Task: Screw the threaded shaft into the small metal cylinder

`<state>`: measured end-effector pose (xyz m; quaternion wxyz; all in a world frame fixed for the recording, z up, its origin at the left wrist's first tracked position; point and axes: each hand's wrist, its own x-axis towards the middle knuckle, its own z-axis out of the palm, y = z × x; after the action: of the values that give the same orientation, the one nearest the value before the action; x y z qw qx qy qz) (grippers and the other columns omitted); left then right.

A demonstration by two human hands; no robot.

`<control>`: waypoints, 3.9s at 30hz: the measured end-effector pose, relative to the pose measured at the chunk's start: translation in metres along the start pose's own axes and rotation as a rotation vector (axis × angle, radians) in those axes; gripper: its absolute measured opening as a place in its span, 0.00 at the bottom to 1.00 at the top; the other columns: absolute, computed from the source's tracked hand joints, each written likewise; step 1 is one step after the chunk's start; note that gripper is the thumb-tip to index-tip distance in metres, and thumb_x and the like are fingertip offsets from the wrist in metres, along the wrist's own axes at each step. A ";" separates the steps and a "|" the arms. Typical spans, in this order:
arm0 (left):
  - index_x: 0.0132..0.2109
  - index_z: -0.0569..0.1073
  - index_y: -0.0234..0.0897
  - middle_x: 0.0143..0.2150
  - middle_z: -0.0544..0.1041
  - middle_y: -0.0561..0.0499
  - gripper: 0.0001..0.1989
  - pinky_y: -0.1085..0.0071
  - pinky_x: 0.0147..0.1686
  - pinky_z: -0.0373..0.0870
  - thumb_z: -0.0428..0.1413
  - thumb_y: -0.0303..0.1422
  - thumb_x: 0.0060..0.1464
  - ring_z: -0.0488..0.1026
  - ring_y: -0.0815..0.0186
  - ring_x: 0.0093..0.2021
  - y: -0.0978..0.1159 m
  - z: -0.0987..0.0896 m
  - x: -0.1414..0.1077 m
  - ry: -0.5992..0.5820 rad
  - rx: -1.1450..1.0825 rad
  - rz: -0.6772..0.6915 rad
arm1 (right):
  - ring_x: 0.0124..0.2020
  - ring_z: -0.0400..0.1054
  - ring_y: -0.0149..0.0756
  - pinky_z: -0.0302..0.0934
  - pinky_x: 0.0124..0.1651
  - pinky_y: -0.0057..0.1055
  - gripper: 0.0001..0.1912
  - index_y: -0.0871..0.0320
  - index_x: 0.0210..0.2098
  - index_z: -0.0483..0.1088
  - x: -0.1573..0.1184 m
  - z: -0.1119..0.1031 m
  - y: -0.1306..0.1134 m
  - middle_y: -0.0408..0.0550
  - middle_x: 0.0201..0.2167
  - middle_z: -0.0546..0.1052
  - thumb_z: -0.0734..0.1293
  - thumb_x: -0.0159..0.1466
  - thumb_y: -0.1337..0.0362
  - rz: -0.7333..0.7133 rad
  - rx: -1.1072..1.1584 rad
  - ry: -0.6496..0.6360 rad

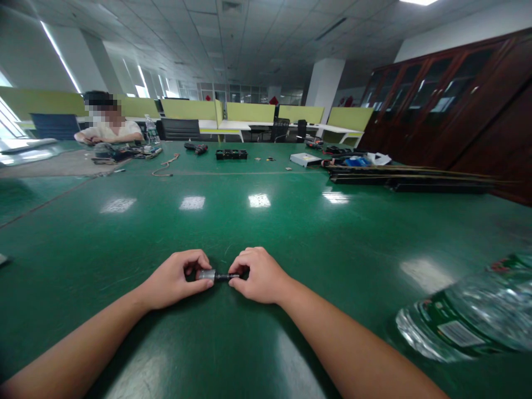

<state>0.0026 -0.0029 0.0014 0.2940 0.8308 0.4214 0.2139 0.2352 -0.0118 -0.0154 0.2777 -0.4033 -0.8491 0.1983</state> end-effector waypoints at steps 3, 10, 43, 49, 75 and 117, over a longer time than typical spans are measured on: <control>0.35 0.74 0.35 0.28 0.73 0.54 0.09 0.75 0.27 0.60 0.61 0.37 0.50 0.66 0.69 0.27 0.000 0.000 0.000 0.003 -0.004 0.005 | 0.30 0.67 0.32 0.57 0.38 0.31 0.03 0.57 0.29 0.75 0.000 -0.002 0.001 0.42 0.25 0.75 0.72 0.53 0.69 -0.002 0.003 -0.005; 0.35 0.74 0.35 0.27 0.72 0.54 0.10 0.75 0.28 0.60 0.60 0.37 0.50 0.67 0.69 0.27 0.002 0.000 0.000 -0.012 -0.009 -0.027 | 0.30 0.66 0.32 0.58 0.37 0.30 0.02 0.57 0.28 0.75 -0.002 -0.005 0.003 0.42 0.24 0.74 0.72 0.53 0.69 0.016 -0.005 -0.009; 0.40 0.73 0.36 0.30 0.72 0.55 0.15 0.74 0.30 0.62 0.65 0.34 0.45 0.69 0.68 0.30 -0.001 0.003 0.000 -0.036 -0.008 -0.010 | 0.33 0.69 0.32 0.60 0.41 0.31 0.10 0.57 0.38 0.76 0.001 0.004 -0.002 0.44 0.31 0.78 0.72 0.56 0.68 0.000 0.130 0.015; 0.40 0.74 0.35 0.31 0.72 0.54 0.13 0.74 0.30 0.63 0.61 0.38 0.51 0.68 0.68 0.30 0.004 0.000 -0.001 -0.070 -0.018 -0.009 | 0.34 0.69 0.32 0.60 0.42 0.32 0.05 0.57 0.36 0.76 0.001 0.005 -0.002 0.44 0.31 0.78 0.71 0.59 0.67 -0.033 0.118 0.005; 0.36 0.75 0.35 0.28 0.71 0.54 0.11 0.75 0.28 0.60 0.61 0.38 0.51 0.68 0.68 0.28 0.003 0.000 0.000 -0.045 0.004 -0.008 | 0.34 0.68 0.34 0.58 0.43 0.33 0.07 0.56 0.36 0.77 0.003 0.007 -0.002 0.44 0.29 0.78 0.73 0.57 0.65 -0.064 0.045 -0.037; 0.36 0.75 0.35 0.28 0.71 0.54 0.10 0.75 0.29 0.62 0.62 0.37 0.51 0.69 0.68 0.28 0.004 0.001 0.000 -0.047 -0.016 -0.008 | 0.30 0.67 0.32 0.57 0.39 0.31 0.06 0.57 0.29 0.75 0.001 0.003 -0.001 0.41 0.25 0.75 0.75 0.52 0.67 -0.025 0.030 0.007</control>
<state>0.0050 -0.0048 0.0034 0.3115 0.8316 0.4157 0.1964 0.2324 -0.0121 -0.0165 0.2894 -0.3889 -0.8500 0.2060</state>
